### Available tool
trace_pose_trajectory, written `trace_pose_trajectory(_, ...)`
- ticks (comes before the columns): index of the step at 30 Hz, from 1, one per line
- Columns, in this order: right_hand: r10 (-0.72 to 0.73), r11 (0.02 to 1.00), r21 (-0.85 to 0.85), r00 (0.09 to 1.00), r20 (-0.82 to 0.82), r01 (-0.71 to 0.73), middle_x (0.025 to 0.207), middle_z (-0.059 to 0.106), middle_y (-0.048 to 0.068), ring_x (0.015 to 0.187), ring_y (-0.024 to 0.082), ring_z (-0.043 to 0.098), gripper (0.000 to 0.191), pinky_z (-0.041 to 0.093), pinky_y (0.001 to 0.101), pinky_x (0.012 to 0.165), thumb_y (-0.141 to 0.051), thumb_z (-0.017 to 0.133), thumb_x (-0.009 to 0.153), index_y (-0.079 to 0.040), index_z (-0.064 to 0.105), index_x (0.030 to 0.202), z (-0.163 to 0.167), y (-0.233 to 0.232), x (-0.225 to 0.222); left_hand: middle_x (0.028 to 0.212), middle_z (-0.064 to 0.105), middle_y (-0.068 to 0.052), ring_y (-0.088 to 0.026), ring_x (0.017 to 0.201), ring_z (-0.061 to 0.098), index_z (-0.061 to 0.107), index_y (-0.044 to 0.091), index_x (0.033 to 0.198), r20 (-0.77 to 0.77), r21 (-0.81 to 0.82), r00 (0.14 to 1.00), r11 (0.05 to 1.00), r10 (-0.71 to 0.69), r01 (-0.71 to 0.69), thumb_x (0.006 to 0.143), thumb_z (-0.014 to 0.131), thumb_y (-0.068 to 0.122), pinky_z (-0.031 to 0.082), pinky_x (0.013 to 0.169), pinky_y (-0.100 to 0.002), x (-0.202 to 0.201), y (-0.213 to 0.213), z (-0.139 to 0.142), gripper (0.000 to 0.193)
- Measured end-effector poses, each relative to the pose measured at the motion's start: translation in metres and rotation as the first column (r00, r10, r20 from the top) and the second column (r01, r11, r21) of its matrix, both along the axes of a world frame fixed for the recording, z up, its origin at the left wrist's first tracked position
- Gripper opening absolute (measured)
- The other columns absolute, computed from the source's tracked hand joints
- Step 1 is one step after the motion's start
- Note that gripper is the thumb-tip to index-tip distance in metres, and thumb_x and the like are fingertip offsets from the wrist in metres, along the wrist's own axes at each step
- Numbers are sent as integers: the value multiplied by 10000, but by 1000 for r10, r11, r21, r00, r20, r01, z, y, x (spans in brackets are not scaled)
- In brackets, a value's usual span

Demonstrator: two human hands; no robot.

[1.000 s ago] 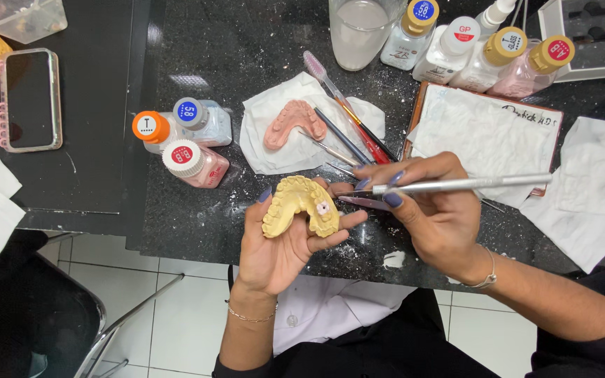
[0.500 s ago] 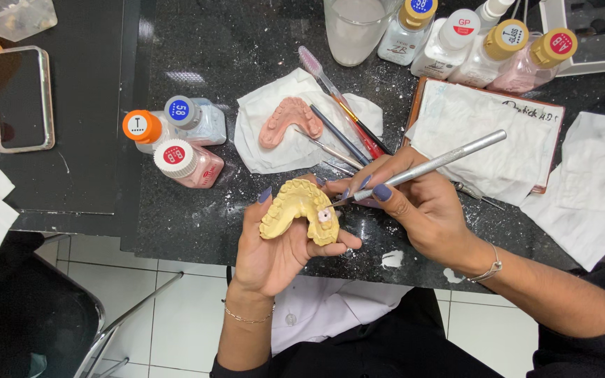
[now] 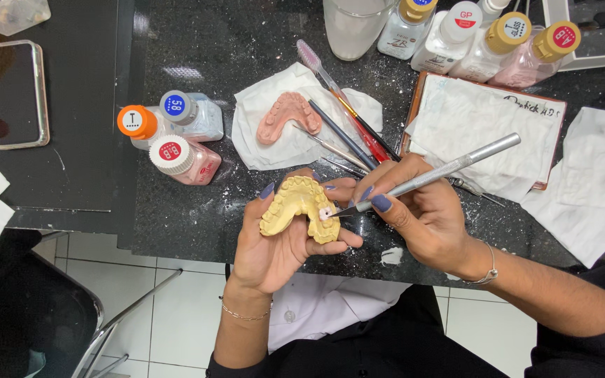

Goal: The person holds a yellow dental cast with a partial denture framework in one hand and uses a fine brush to apply and shape white ceramic material onto the teeth of the denture. They periodically dip the brush into a glass of liquid, wipe it on a tissue, and continue building up the ceramic on the denture teeth.

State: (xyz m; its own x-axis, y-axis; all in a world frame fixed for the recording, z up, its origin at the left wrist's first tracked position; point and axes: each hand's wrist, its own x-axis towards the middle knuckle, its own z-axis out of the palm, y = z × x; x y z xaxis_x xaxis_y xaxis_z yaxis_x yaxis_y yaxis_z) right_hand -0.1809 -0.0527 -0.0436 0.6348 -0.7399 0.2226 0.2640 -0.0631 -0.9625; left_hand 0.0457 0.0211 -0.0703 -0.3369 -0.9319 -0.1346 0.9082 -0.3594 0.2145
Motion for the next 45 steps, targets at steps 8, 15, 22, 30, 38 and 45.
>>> trace_pose_trajectory(8,2,1000,-20,1000,-22,-2,1150,670,161,1096,202,676,122,567,367,1025,-97,553,1099,-20,508,1182,-4,-1,-1,1588,352,-383,-604,1111,633,352,21,1526,-80,15,997,1000,4,-3,1114,338,423,646,907,-533,1,0,1,576)
trace_pose_trajectory(15,-14,1000,2,1000,-5,14,1167,658,165,1118,213,674,133,567,372,1039,-95,558,1098,-11,516,1193,-7,1,-1,1599,340,-364,-607,1116,628,349,28,1538,-58,32,998,999,-5,7,1102,332,434,645,906,-531,2,0,1,596)
trace_pose_trajectory(22,-4,1000,4,1000,-3,4,1168,667,177,1121,212,676,134,566,372,1046,-88,558,1099,-6,515,1196,-6,1,0,1607,332,-362,-612,1123,623,347,33,1544,-63,31,998,1000,-1,3,1103,326,435,644,909,-533,1,0,0,596)
trace_pose_trajectory(30,9,1000,4,1000,-4,-9,1173,676,185,1117,219,686,132,569,373,1030,-86,555,1097,-6,514,1193,-6,0,0,1606,326,-367,-613,1117,626,347,44,1544,-69,26,998,1000,5,-3,1106,320,432,647,904,-531,0,0,-1,586)
trace_pose_trajectory(38,16,1000,3,1000,-21,-15,1163,677,188,1128,228,694,137,577,406,1072,-110,552,1100,-7,512,1181,-1,-1,1,1595,333,-378,-611,1112,628,346,29,1537,-63,25,998,1000,8,-6,1109,326,426,647,903,-532,0,0,0,584)
trace_pose_trajectory(45,33,999,23,999,15,-33,1162,660,187,1134,231,688,135,573,442,1112,-106,552,1107,-11,511,1194,-2,0,1,1593,340,-374,-607,1110,632,347,24,1537,-59,20,998,1000,6,-5,1108,332,425,646,902,-531,0,0,0,588)
